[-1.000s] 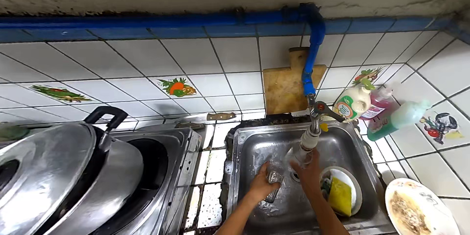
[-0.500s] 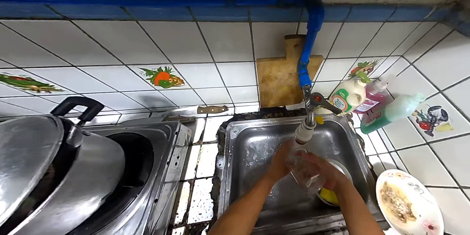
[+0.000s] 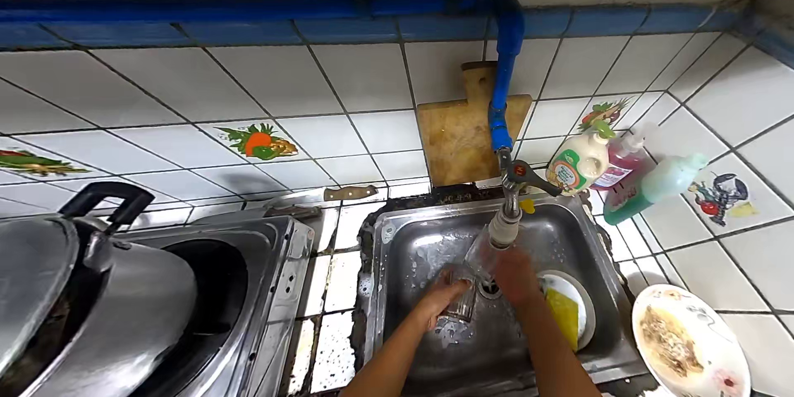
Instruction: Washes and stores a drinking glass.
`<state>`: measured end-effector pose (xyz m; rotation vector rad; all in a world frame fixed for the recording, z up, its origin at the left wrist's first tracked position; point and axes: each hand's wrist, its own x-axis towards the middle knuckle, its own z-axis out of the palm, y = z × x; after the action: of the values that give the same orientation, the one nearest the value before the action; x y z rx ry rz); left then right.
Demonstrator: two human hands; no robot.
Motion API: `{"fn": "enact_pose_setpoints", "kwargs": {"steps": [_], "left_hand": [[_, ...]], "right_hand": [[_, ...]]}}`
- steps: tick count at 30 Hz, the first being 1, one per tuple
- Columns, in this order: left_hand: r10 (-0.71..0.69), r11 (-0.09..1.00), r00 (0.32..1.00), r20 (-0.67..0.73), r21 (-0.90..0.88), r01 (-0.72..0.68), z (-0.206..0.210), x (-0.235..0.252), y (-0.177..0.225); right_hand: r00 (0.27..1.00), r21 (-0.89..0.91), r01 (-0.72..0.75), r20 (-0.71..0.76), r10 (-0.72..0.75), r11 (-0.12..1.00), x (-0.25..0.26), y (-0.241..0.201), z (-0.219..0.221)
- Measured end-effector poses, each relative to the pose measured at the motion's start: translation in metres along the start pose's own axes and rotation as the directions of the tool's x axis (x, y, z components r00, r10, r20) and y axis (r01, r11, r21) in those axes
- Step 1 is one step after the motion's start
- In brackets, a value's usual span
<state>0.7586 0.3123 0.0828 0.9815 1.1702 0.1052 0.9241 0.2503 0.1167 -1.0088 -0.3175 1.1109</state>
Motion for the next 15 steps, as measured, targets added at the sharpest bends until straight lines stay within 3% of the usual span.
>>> {"fn": "enact_pose_setpoints", "kwargs": {"steps": [2, 4, 6, 9, 10, 12, 15], "left_hand": [[0.205, 0.972, 0.977, 0.055, 0.106, -0.21, 0.006, 0.002, -0.006], [0.379, 0.884, 0.916, 0.127, 0.243, -0.4, 0.016, 0.006, -0.007], [0.498, 0.801, 0.852, 0.163, 0.291, -0.524, 0.025, 0.015, -0.011], [0.586, 0.798, 0.786, 0.195, 0.03, -0.602, 0.042, 0.027, 0.001], [0.546, 0.832, 0.81, 0.213, -0.019, -0.555, 0.045, 0.028, 0.01], [0.326, 0.945, 0.925, 0.194, -0.101, -0.311, 0.05, 0.025, 0.027], [0.026, 0.964, 0.996, 0.083, -0.265, -0.003, 0.054, 0.019, 0.038]], "right_hand": [[0.986, 0.187, -0.166, 0.064, 0.156, 0.968, 0.003, 0.003, 0.005], [0.932, 0.187, -0.312, 0.251, 0.261, 0.932, 0.003, 0.004, 0.0], [0.84, -0.022, -0.409, 0.381, 0.386, 0.912, -0.003, -0.009, -0.004], [0.748, -0.433, -0.437, 0.312, 0.586, 0.788, -0.018, -0.048, -0.002], [0.765, -0.529, -0.408, 0.246, 0.595, 0.744, -0.023, -0.06, 0.0], [0.844, -0.639, -0.322, 0.14, 0.517, 0.699, -0.031, -0.078, 0.004], [0.963, -0.617, -0.065, 0.168, 0.212, 0.784, -0.03, -0.076, -0.001]]}}
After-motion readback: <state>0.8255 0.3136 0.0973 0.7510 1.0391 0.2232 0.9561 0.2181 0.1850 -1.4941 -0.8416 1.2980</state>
